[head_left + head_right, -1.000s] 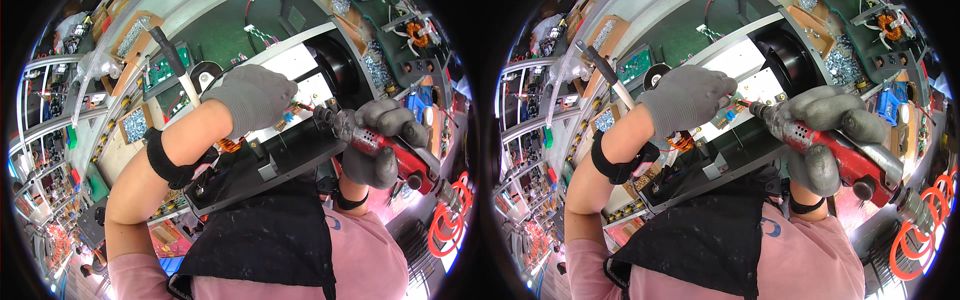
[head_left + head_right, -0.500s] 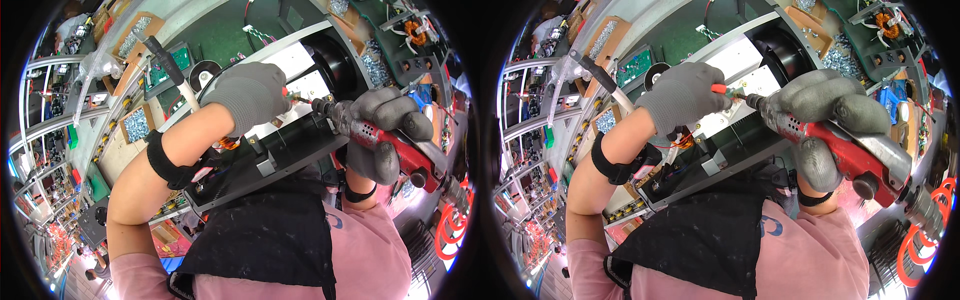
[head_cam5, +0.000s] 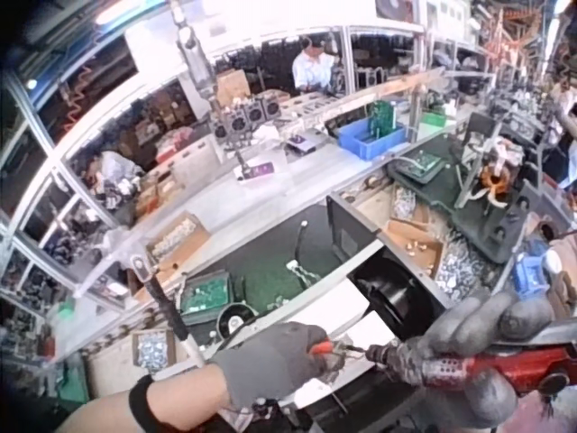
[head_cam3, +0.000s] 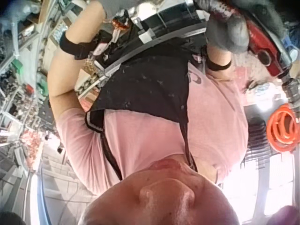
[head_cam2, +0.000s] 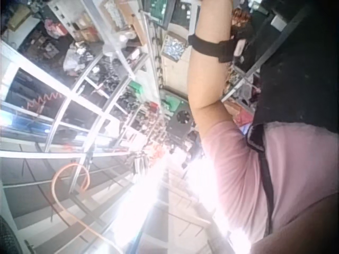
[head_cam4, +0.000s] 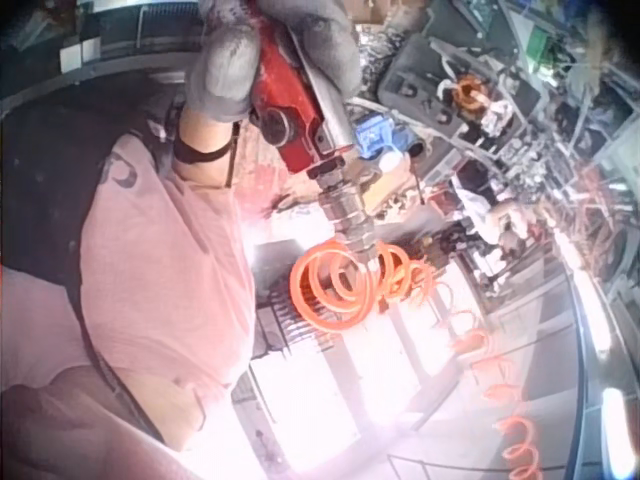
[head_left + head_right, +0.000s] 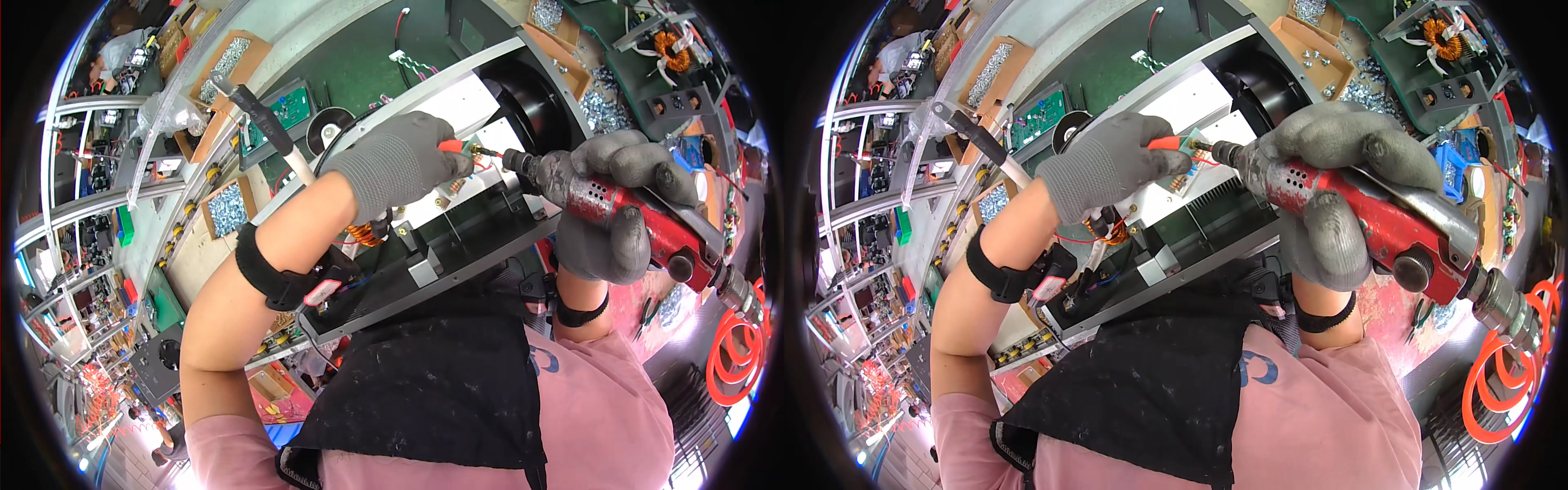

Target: Assembling and securing internal components of a solar inverter or power unit using an electric screwdriver.

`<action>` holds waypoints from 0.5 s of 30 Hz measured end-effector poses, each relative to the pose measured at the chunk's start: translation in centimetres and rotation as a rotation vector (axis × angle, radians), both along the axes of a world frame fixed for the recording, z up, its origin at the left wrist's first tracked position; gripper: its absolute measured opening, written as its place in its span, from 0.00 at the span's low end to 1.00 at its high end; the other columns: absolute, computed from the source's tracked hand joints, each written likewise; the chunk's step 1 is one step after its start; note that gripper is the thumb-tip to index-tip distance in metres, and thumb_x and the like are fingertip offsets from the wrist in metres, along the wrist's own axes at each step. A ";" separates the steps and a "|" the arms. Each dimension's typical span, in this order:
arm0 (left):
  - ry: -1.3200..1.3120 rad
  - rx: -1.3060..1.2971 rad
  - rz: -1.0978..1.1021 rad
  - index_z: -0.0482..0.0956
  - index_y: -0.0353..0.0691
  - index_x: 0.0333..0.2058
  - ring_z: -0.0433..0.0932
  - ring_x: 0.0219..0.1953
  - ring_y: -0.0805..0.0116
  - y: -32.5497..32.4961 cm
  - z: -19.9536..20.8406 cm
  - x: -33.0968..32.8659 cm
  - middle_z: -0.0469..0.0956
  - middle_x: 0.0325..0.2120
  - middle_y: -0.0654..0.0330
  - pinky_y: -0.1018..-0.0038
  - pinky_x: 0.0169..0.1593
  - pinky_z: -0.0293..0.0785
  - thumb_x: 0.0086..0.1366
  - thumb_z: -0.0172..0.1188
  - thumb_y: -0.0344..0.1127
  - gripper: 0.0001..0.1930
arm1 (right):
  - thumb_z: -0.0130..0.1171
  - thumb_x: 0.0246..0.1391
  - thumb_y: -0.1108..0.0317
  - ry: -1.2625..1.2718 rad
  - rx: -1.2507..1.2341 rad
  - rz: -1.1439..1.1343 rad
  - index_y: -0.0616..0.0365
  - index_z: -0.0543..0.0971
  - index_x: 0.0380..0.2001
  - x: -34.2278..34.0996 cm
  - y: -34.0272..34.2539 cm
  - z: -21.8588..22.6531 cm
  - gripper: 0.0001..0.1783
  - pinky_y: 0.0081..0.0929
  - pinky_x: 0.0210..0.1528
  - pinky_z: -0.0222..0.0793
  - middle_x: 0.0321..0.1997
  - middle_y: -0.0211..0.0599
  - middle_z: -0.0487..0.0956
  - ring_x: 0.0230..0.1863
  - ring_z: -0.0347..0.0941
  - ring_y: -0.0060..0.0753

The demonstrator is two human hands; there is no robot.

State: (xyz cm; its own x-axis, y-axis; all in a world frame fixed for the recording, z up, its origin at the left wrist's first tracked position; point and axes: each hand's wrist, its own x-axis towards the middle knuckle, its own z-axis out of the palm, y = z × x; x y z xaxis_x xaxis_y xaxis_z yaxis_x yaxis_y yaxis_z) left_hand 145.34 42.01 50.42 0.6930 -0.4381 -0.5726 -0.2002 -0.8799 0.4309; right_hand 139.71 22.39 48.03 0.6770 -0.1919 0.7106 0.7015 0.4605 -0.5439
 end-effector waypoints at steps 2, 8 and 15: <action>0.107 -0.020 0.005 0.76 0.37 0.43 0.76 0.40 0.56 0.3 -0.1 0.0 0.77 0.34 0.50 0.65 0.45 0.71 0.61 0.56 0.48 0.20 | 0.58 0.46 0.73 0.010 0.044 -0.020 0.55 0.69 0.51 -0.2 0.0 -0.2 0.25 0.37 0.29 0.77 0.37 0.48 0.74 0.36 0.73 0.43; 0.081 -0.033 -0.056 0.76 0.38 0.43 0.76 0.38 0.58 0.6 -0.4 0.5 0.77 0.32 0.51 0.66 0.44 0.70 0.61 0.58 0.48 0.20 | 0.59 0.47 0.73 0.015 -0.045 -0.024 0.55 0.69 0.51 0.1 -0.3 -0.4 0.25 0.36 0.34 0.76 0.37 0.46 0.74 0.37 0.73 0.42; 0.154 -0.125 0.040 0.78 0.37 0.40 0.75 0.33 0.60 1.1 -1.1 1.0 0.77 0.28 0.53 0.66 0.41 0.69 0.57 0.62 0.44 0.17 | 0.54 0.45 0.67 -0.105 -0.267 -0.134 0.57 0.68 0.51 0.6 0.4 0.0 0.26 0.30 0.21 0.68 0.27 0.39 0.66 0.25 0.65 0.35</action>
